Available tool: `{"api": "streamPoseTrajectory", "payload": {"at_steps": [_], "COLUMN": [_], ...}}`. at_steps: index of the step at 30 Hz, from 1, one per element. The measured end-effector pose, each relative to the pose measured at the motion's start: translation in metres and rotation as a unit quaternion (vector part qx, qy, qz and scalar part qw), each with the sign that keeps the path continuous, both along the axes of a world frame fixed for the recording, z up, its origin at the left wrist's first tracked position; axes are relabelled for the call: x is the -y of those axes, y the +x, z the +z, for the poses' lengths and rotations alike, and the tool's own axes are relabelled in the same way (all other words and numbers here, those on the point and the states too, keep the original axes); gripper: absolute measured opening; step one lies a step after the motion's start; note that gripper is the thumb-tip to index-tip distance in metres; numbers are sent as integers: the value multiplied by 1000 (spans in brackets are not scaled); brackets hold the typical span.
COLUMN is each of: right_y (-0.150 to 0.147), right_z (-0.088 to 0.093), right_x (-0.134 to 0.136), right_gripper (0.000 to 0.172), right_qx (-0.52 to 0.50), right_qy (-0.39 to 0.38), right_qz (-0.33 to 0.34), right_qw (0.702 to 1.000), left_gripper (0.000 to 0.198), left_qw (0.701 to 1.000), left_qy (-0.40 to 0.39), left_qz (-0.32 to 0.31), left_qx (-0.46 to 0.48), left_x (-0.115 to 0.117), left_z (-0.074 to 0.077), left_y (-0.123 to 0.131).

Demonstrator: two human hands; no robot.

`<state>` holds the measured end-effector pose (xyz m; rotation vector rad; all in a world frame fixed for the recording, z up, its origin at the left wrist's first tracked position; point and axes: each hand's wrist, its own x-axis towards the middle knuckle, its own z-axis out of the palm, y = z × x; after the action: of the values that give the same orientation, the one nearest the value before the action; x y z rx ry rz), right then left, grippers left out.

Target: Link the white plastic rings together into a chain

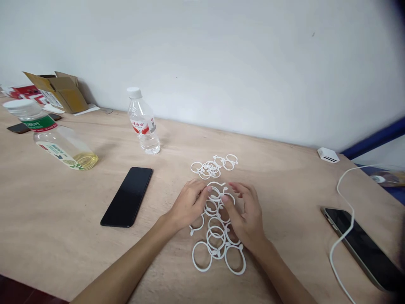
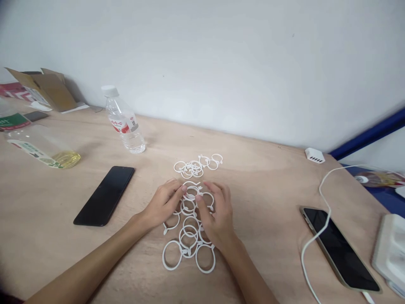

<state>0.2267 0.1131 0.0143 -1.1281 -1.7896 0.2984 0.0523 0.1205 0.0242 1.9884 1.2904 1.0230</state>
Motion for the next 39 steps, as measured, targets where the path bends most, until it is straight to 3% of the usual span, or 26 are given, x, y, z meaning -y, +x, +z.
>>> {"api": "streamPoseTrajectory", "payload": {"at_steps": [4, 9, 13, 16, 18, 20, 23, 30, 36, 39], "right_y": [9, 5, 3, 2, 2, 1, 0, 1, -3, -4], "right_z": [0, 6, 6, 5, 6, 7, 10, 10, 13, 13], "right_x": [-3, 7, 10, 9, 8, 6, 5, 5, 5, 5], "right_gripper": [30, 29, 25, 24, 27, 30, 28, 23, 27, 27], "right_qx": [-61, -108, -130, -175, -221, -259, -278, -274, -267, -261], "right_qy": [-101, -151, -179, -214, -254, -284, -290, -288, -286, -287], "right_qz": [63, 121, 89, 54, 52, 55, 51, 65, 62, 64], "right_qw": [991, 975, 971, 960, 940, 922, 914, 915, 918, 919], "left_gripper": [35, 35, 38, 25, 44, 48, 31, 33, 23, 22], "left_qw": [999, 998, 998, 1000, 998, 995, 986, 956, 920, 919], "left_qy": [15, 26, 20, -1, -14, -32, -80, -164, -219, -219], "left_qz": [-17, -15, -11, -16, -28, -50, -70, -66, -108, -102], "left_qx": [-35, -55, -50, 3, 48, 85, 128, 233, 307, 312], "left_x": [0, -1, 0, 2, 4, 4, 5, 7, 7, 7], "left_z": [-1, -1, -1, -1, 1, 3, 6, 6, 12, 12], "left_y": [0, 0, -2, -1, 0, 2, 5, 7, 7, 6]}}
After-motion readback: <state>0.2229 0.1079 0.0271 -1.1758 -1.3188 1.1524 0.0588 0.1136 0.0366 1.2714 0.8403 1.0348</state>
